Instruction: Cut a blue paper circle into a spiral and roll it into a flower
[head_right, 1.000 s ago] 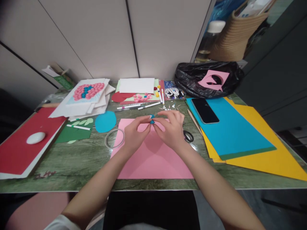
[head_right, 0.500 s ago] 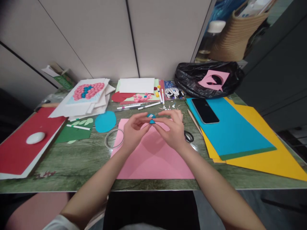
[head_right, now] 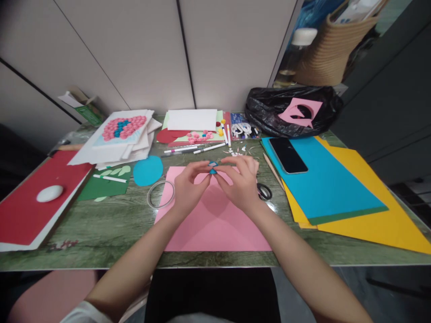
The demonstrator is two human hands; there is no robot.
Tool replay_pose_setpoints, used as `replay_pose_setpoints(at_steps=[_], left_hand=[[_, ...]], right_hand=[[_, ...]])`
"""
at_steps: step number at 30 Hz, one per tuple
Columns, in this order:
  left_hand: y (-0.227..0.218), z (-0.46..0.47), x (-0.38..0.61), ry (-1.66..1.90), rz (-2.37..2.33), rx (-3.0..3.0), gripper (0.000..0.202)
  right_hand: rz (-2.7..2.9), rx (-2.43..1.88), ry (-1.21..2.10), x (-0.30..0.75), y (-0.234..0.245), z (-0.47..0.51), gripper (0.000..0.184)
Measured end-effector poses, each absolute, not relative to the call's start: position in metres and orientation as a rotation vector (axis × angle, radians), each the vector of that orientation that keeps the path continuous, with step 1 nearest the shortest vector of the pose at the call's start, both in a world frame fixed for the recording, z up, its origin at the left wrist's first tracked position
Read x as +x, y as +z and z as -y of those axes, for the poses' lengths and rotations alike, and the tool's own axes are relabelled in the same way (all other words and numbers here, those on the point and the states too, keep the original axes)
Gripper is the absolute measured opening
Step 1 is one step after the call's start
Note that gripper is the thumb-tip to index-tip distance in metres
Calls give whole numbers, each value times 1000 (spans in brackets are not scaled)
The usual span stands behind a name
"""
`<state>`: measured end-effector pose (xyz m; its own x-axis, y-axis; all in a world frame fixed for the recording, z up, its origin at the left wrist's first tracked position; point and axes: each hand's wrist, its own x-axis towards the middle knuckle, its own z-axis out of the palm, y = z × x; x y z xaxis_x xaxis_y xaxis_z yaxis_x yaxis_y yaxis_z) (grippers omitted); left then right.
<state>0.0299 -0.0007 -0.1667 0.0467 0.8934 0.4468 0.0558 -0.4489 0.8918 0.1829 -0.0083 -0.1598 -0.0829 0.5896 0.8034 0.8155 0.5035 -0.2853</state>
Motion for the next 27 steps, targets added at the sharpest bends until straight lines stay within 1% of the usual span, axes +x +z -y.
replay_pose_setpoints(at_steps=[3,10,12,15,21,24,27], left_hand=[[-164,1,29,1482,-960,1602,32],[-157,0,29,1462,-815,1398,32],[-159,0,29,1453,-837,1422,33],[-162,1,28,1439,-940,1574,35],[-165,-1,25,1348,-1138,1988,46],[-165,-1,25,1348,-1149,2040,47],[-164,-2,25,1345,-1096,1918,48]], right_hand=[[1766,-1197,-192,183,-157,9,7],[1738,-1155,183,185,-151,7,9],[1759,-1159,218,187,-151,6,9],[1831,-1183,93,188,-154,5,8],[1968,-1185,-367,191,-160,4,9],[2012,-1145,-439,192,-162,3,8],[2002,-1146,-396,194,-160,3,8]])
